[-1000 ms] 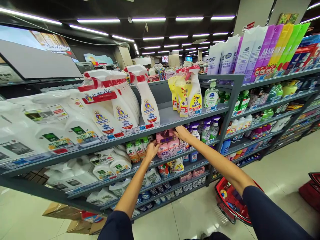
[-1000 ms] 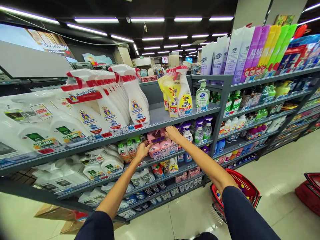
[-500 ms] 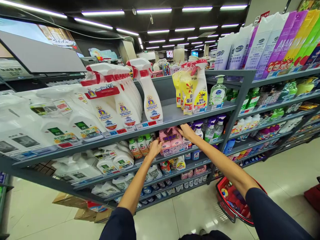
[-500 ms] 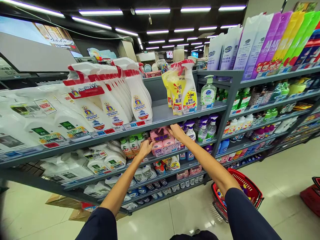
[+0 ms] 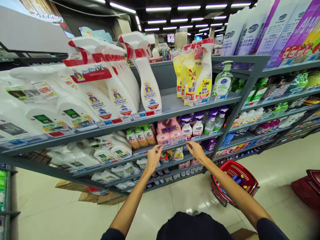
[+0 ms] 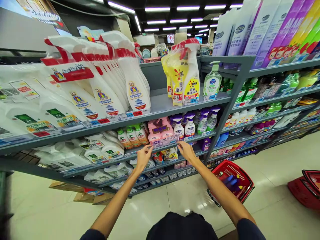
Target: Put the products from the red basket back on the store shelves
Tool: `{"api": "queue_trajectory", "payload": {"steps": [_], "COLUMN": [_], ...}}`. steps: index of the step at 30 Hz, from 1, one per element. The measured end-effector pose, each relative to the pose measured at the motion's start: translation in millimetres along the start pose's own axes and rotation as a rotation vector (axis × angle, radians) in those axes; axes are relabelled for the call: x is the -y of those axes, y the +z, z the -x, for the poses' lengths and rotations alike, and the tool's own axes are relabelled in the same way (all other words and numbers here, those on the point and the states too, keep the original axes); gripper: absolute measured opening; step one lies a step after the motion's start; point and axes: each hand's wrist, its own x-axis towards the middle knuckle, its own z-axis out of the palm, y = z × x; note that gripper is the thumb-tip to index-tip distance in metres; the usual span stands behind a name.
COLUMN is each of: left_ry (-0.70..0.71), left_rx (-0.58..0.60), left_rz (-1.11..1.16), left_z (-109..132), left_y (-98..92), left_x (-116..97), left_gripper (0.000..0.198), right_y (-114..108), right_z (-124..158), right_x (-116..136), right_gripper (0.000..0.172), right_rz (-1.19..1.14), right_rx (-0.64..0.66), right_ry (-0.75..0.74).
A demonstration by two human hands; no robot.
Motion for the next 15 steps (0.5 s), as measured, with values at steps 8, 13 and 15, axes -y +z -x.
{"api": "queue_trajectory", "payload": {"steps": [8, 13, 15], "left_ry": [0.022, 0.044, 0.059], "left_rx": [0.271, 0.331, 0.349], "left_rz": [-0.364, -0.528, -0.57], "left_z": [-16, -33, -36], "left_y": [70.2, 72.4, 74.6], "left_x": [-43, -52, -54], "left_gripper": [0.041, 0.036, 0.035], "right_y": [35, 32, 31], "right_z": [-31, -45, -48], "right_x": [-8, -15, -17], "right_gripper": [0.04, 0.036, 0.036], "right_rz": [0.15, 0.209, 0.219], "right_rx": [0.175, 0.27, 0.286], "right_ry": [0.106, 0.06, 0.05]}}
